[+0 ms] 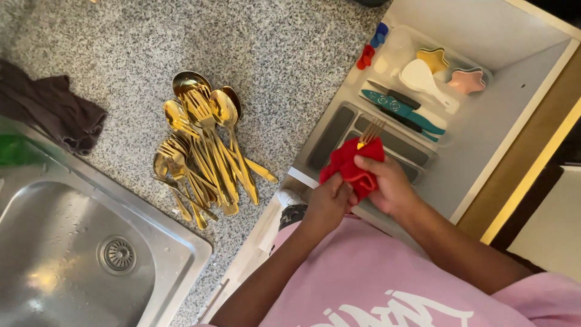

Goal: Drying a tray and gold-colored cutlery with a red cloth and organizing them into a kitchen drawer.

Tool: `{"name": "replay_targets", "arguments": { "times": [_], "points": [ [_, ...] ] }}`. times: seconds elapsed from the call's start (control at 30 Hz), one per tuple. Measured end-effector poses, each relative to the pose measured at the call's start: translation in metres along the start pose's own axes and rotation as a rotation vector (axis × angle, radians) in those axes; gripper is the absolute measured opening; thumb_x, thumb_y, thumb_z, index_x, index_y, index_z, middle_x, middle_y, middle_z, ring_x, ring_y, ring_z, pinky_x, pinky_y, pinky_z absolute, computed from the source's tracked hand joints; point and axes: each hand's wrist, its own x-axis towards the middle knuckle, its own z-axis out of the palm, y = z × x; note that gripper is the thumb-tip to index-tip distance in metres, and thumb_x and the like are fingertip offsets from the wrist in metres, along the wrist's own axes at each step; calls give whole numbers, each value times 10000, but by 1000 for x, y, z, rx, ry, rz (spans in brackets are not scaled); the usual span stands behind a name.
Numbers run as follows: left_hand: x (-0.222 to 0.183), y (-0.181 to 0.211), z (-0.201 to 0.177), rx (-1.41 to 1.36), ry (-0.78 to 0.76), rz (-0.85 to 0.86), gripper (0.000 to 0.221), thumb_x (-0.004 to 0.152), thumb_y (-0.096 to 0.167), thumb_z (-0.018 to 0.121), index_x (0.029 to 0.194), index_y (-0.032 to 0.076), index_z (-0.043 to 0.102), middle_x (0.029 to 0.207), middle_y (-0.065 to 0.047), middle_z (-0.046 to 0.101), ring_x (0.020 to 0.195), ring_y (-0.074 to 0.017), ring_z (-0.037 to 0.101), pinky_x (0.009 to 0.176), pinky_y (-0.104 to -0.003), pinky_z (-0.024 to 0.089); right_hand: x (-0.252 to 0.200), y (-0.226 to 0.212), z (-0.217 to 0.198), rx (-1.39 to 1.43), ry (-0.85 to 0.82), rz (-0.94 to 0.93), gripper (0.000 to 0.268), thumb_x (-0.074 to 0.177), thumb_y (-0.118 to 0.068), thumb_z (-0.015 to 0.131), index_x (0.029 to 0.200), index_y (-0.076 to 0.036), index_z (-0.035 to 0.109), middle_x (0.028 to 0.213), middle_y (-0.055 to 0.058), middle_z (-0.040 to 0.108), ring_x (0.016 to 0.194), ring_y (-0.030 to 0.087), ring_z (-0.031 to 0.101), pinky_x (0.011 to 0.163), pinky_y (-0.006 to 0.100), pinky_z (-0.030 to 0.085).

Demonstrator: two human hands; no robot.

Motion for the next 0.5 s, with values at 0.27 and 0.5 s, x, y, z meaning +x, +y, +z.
{"name": "replay_targets", "arguments": {
  "times": [0.27,0.5],
  "points": [
    [-17,-19,-24,204,-137,-138,282,1054,368,506,1046,180,715,788,-13,745,769,-172,751,777,-322,580,-6,-64,40,40,109,-262,295,832,-119,833,1108,-108,728,990,98,747,892,276,748,913,464,578],
    [-49,-17,-41,303,-103,-82,307,1055,399,482,1018,167,680,787,-60,718,833,-294,727,819,-434,567,-34,-11,48,139,160,-283,230,821,-93,841,1031,-105,751,960,103,751,919,268,763,975,458,586]
  ]
}}
